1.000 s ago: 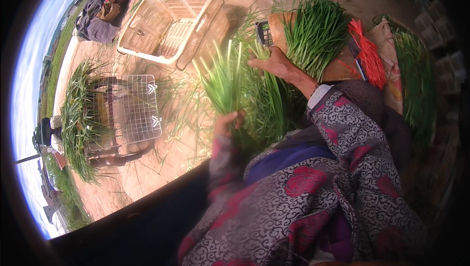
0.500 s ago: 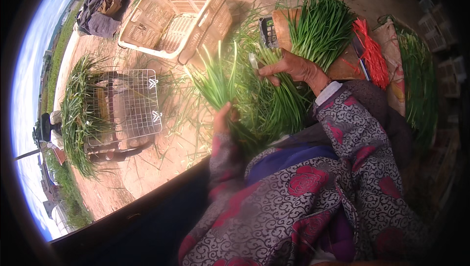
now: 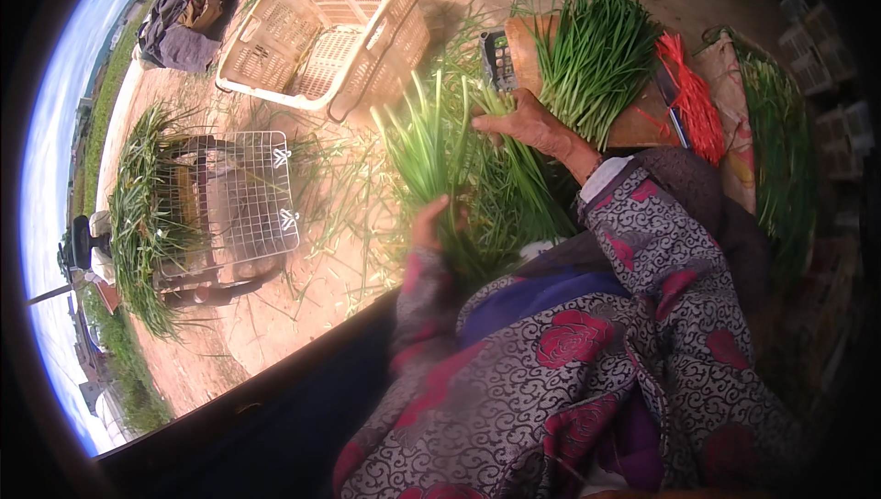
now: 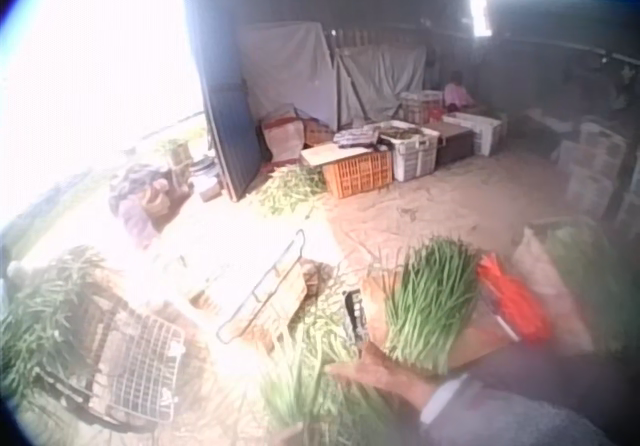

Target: The person gathers a bunch of long green vegetables, aligns the root ends, ties them together with a red plastic string, and then trims the ends using a knife on a wooden board.

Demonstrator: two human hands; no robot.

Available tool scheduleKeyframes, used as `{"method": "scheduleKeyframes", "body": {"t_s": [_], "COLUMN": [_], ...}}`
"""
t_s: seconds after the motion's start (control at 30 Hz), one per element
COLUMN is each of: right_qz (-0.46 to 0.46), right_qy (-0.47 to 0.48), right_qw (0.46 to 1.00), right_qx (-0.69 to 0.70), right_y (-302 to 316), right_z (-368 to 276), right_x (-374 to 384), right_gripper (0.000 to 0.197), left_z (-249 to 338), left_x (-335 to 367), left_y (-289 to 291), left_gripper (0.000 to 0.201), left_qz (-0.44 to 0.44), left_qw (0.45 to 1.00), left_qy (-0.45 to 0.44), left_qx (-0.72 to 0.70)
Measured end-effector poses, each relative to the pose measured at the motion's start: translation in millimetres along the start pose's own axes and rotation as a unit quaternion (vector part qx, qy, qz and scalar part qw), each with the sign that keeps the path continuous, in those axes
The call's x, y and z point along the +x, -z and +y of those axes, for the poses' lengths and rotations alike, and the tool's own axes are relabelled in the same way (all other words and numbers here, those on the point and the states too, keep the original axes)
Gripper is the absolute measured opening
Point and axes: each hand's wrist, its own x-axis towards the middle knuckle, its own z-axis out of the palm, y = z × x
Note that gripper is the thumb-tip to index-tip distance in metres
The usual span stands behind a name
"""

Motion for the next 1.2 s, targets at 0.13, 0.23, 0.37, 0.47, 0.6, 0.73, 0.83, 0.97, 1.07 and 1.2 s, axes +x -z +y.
{"method": "scheduleKeyframes", "body": {"t_s": [0.13,0.23,0.37,0.47,0.6,0.73,0.83,0.97,1.07,1.2], "right_qz": [0.004,-0.066,-0.122,-0.237,-0.204,-0.185,-0.179,-0.135,-0.162,-0.245], "right_qy": [0.017,-0.026,0.005,0.016,-0.003,-0.043,-0.084,-0.071,-0.073,-0.056], "right_qw": [0.988,0.952,0.97,0.931,0.937,0.971,0.975,0.983,0.981,0.959], "right_qx": [0.151,0.298,0.212,0.277,0.284,0.142,0.098,0.103,0.081,0.13], "right_y": [15.8,16.1,20.6,32.9,31.9,8.1,-5.6,-14.1,-11.3,-7.6], "right_z": [-4.9,-23.2,-23.1,-40.7,-56.4,-23.5,6.3,-2.2,-9.9,-13.3], "right_x": [-2.8,-10.3,-21.2,-29.4,-32.9,-18.1,-14.7,-15.3,-15.6,-21.1], "right_gripper": [0.027,0.023,0.025,0.025,0.024,0.026,0.028,0.025,0.022,0.02], "left_z": [14.0,19.0,12.9,11.8,1.4,11.3,21.9,16.4,4.4,7.8], "left_x": [-5.4,-11.1,8.0,30.5,29.7,33.6,21.7,9.7,17.8,10.7], "left_y": [15.7,43.4,46.1,109.2,146.9,81.9,-6.0,-61.4,-44.9,-28.8], "left_gripper": [0.037,0.037,0.038,0.034,0.028,0.038,0.042,0.043,0.036,0.036], "left_qz": [0.03,0.11,0.147,0.205,0.253,0.148,0.042,-0.11,-0.176,-0.13], "left_qw": [0.999,0.993,0.988,0.965,0.924,0.973,0.993,0.993,0.975,0.986], "left_qy": [0.031,0.039,-0.043,-0.061,-0.107,-0.079,-0.056,-0.014,0.034,-0.064], "left_qx": [-0.007,0.013,0.003,0.152,0.265,0.157,0.097,-0.043,-0.131,-0.082]}}
